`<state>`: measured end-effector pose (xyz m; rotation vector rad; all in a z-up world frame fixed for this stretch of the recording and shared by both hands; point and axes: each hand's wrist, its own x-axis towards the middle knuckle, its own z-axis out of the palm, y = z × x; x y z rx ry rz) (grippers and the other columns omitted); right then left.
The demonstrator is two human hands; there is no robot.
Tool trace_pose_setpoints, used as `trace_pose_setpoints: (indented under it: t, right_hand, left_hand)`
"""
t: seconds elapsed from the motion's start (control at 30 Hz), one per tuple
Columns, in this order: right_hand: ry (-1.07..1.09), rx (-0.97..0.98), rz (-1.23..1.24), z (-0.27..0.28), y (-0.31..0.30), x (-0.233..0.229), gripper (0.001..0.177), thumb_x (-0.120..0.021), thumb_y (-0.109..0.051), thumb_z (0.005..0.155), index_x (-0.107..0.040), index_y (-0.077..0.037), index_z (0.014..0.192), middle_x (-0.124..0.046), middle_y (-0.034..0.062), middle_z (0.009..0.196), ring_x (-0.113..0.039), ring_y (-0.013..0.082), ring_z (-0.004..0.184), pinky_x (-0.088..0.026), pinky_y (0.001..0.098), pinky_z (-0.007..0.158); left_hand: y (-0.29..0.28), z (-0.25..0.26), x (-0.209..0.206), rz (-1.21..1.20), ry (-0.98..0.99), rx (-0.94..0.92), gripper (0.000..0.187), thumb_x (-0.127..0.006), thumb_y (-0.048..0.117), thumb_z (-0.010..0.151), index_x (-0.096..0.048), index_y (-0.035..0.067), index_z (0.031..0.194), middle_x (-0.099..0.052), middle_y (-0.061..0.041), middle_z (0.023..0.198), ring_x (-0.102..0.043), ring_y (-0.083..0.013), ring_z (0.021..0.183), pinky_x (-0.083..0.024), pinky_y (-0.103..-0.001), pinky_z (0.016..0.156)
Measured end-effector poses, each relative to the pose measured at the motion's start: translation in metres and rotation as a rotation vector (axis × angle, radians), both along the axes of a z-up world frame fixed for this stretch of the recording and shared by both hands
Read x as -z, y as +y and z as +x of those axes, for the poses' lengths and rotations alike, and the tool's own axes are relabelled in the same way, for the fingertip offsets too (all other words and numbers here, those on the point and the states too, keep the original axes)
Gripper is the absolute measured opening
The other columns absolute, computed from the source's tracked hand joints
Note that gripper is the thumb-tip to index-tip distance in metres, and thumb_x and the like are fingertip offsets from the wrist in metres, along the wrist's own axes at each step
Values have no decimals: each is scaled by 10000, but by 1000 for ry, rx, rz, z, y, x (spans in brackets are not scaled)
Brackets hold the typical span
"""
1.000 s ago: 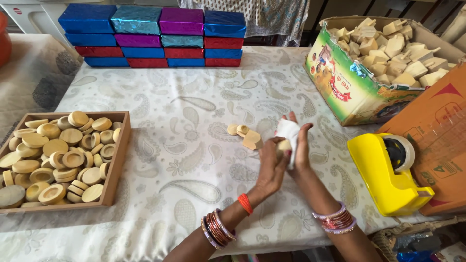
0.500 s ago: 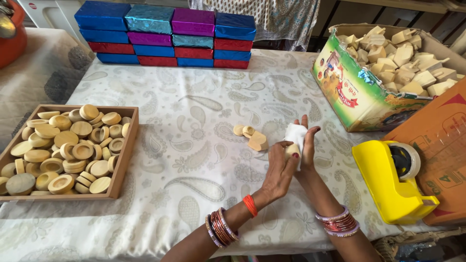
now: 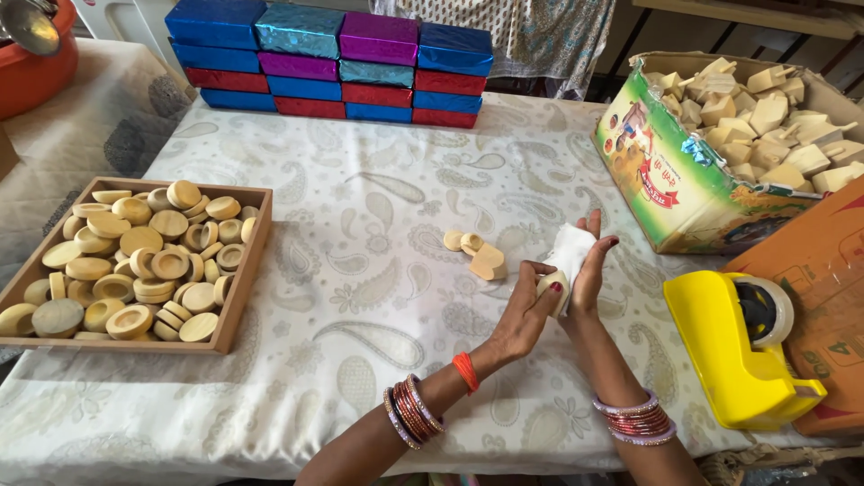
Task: The recorder is using a small white cloth to wipe and clean small wooden top-like toys or components.
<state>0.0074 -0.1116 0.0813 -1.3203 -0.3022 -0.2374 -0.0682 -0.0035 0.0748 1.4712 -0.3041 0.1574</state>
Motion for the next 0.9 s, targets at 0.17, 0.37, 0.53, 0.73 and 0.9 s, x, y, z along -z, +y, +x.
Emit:
trace_pose_setpoints:
  t: [0.17,0.37,0.53,0.73,0.9]
  right_hand:
    - [85,-33,103,-15,20,16,916,-167,-724,961,-119,-134,1662,-154,149,1724,-190,310,1569,-151,419,1258]
    - [-419,-36,-724,-40,35,0,835,-133,-694,1067,-120,-105,1658,-48,168,1754,13,294,1637,-48,440,1314]
    - [-137,-2,-372,-11,8,-10,856,-198,-668,1034,-101,-94,1661,-63,127,1760,-25,271,1624,-43,420,1286]
    - [-170,18,-493,-26,24,2,838,-100,-670,1043,-42,-106,1661,2,134,1753,18,298,1613,-15,423,1286]
    - [-422,70,-748,-30,31,-3,805,-124,-665,1069,-146,-124,1664,-121,136,1753,-60,323,1632,-93,418,1310]
  left_hand:
    - [12,14,-7,-76,87,4,364,-419,242,1024,-385,-17,1278,-502,-185,1173,-546,-292,1075,-506,-425,906]
    - [17,39,38,-403,164,-198,330,-394,290,1066,-386,48,1290,-553,-157,1174,-578,-239,1049,-523,-332,845]
    - [4,20,22,-219,144,50,293,-413,290,1106,-445,42,1260,-468,-115,1086,-502,-187,880,-527,-357,708]
    - [12,25,20,-175,132,-35,286,-419,242,1036,-428,70,1264,-449,-36,1214,-543,-179,1020,-564,-373,793]
    - [12,39,39,-272,44,-77,295,-422,252,1092,-385,34,1288,-521,-127,1161,-555,-218,1091,-542,-357,903]
